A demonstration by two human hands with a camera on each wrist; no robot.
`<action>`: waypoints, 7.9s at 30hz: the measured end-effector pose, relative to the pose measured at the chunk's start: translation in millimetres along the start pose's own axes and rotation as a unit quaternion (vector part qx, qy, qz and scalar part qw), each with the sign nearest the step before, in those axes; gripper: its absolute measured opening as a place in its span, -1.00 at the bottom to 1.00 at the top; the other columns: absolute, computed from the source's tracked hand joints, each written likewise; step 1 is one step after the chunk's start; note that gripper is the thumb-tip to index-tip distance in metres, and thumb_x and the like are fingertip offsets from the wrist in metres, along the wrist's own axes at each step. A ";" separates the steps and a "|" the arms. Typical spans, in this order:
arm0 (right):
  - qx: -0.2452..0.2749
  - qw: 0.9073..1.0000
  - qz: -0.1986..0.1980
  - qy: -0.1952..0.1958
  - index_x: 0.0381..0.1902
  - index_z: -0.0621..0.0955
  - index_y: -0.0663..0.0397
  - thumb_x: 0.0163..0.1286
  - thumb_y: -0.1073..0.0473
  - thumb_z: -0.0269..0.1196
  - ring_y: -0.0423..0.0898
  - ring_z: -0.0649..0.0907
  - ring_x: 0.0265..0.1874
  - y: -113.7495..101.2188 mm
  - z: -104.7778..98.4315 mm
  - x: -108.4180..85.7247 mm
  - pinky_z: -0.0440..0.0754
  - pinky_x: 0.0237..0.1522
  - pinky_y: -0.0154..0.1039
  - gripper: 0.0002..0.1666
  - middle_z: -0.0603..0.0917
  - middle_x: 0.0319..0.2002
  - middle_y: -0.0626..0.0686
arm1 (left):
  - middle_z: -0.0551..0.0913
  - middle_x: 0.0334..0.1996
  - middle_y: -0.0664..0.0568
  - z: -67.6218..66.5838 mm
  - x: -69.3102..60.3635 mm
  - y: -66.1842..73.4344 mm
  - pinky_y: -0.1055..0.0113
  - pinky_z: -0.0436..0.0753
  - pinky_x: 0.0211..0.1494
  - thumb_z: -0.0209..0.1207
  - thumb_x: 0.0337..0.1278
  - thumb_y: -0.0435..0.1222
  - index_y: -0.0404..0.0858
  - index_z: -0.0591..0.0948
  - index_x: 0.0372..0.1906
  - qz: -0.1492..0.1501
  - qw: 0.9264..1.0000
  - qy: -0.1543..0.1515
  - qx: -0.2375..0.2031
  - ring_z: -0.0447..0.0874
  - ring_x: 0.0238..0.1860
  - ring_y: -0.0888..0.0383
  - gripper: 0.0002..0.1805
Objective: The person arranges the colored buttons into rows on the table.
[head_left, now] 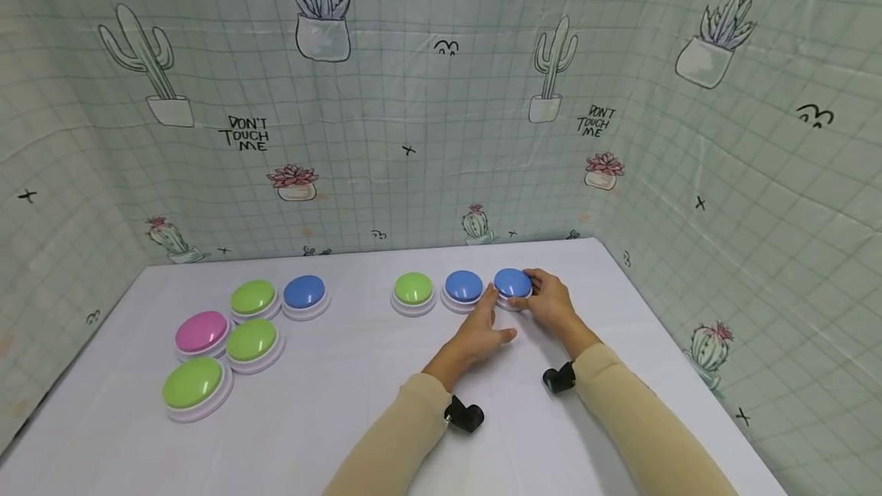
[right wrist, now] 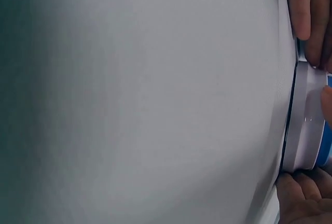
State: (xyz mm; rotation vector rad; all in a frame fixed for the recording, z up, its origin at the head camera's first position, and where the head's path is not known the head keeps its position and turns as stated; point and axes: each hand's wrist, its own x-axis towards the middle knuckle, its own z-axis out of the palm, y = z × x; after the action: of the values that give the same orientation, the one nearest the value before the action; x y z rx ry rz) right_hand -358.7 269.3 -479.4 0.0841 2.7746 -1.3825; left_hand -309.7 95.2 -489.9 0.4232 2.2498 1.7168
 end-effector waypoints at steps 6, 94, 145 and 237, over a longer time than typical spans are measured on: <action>-0.006 1.000 0.002 -0.004 0.51 0.34 0.40 0.32 0.26 0.51 0.30 0.42 0.47 2.0 -4.3 -0.4 0.36 0.52 0.15 -0.08 0.40 0.46 0.41 | -0.10 0.71 -0.16 0.3 0.5 -2.3 0.13 0.18 0.65 0.30 0.32 -0.43 -0.44 0.06 0.65 0.002 1.000 0.000 -0.014 0.06 0.65 -0.11 -0.07; -0.003 0.956 -0.239 -0.173 0.38 0.53 0.38 0.21 0.19 0.60 0.21 0.59 0.35 -175.1 242.5 -109.9 0.54 0.42 0.06 -0.16 0.60 0.34 0.28 | 0.50 0.27 -0.58 -243.7 -224.5 -37.3 -0.29 0.43 0.46 0.49 0.10 -0.43 -0.71 0.45 0.30 -0.093 0.913 0.278 0.284 0.44 0.36 -0.47 -0.26; 0.061 0.978 -0.166 -0.112 0.22 0.63 0.36 0.06 0.30 0.64 0.17 0.71 0.20 -153.4 184.9 -86.0 0.67 0.28 0.05 -0.25 0.72 0.17 0.29 | 0.65 0.19 -0.40 -184.5 -173.1 -41.5 0.08 0.67 0.31 0.52 -0.05 -0.60 -0.55 0.63 0.20 -0.003 0.940 0.337 0.048 0.62 0.28 -0.31 -0.39; 0.089 0.994 0.030 0.062 0.61 0.17 0.39 0.40 0.36 0.39 0.28 0.27 0.56 13.2 -58.7 -45.8 0.35 0.54 0.05 -0.04 0.23 0.58 0.38 | -0.04 0.70 -0.12 69.6 11.5 27.5 0.24 0.23 0.62 0.13 0.31 -0.58 -0.44 0.13 0.63 0.071 0.996 0.029 -0.051 -0.05 0.68 -0.01 -0.18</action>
State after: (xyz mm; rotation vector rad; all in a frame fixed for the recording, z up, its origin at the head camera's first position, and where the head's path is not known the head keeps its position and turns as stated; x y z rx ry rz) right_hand -312.9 322.7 -451.9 0.2651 2.7098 -1.6609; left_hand -291.3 168.2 -481.6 0.5276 2.2067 1.9293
